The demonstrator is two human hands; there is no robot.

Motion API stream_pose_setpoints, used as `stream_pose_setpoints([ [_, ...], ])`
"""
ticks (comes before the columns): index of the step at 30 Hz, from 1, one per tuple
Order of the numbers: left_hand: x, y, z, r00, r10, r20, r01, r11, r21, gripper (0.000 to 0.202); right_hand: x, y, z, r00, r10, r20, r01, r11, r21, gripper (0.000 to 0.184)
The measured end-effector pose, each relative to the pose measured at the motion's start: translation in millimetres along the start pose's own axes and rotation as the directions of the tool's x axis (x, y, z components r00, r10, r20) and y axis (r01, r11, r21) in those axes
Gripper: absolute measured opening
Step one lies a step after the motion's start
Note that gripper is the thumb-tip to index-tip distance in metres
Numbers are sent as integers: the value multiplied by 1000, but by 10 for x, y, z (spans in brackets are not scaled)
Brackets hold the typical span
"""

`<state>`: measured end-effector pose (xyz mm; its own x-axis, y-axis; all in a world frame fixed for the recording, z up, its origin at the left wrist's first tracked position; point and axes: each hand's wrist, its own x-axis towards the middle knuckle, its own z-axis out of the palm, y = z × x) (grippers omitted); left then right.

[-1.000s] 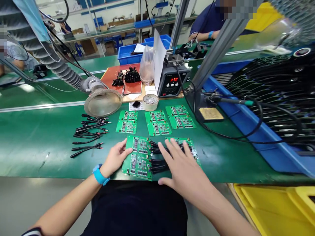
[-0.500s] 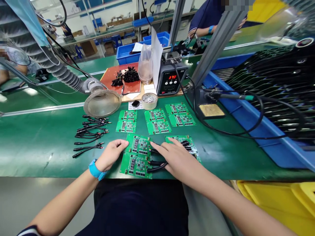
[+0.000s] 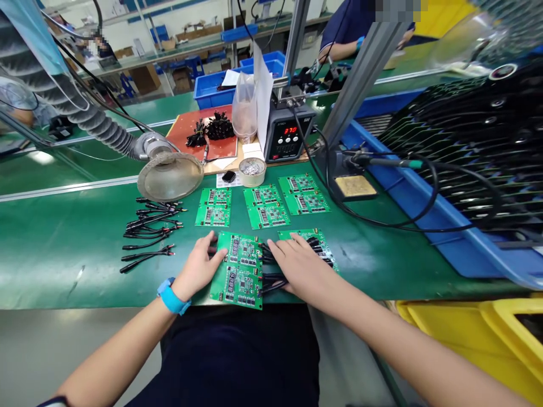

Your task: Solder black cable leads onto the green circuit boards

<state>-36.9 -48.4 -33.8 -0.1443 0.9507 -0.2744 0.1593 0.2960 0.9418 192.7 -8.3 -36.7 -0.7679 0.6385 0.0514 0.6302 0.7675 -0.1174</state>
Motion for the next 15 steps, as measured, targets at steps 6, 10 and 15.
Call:
stream_pose_setpoints([
  [6, -43, 158, 180, 945, -78, 316, 181, 933, -312, 44, -68, 71, -102, 998, -12, -55, 17, 996, 90, 62],
  [10, -209, 320, 131, 892, -103, 440, 320, 830, -456, 44, -194, 6, -287, 987, 5, -161, 27, 980, 197, 70],
  [15, -484, 490, 134, 873, -69, 483, 403, 662, -632, 35, -195, -503, -262, 863, 271, -427, -124, 932, 341, 60],
])
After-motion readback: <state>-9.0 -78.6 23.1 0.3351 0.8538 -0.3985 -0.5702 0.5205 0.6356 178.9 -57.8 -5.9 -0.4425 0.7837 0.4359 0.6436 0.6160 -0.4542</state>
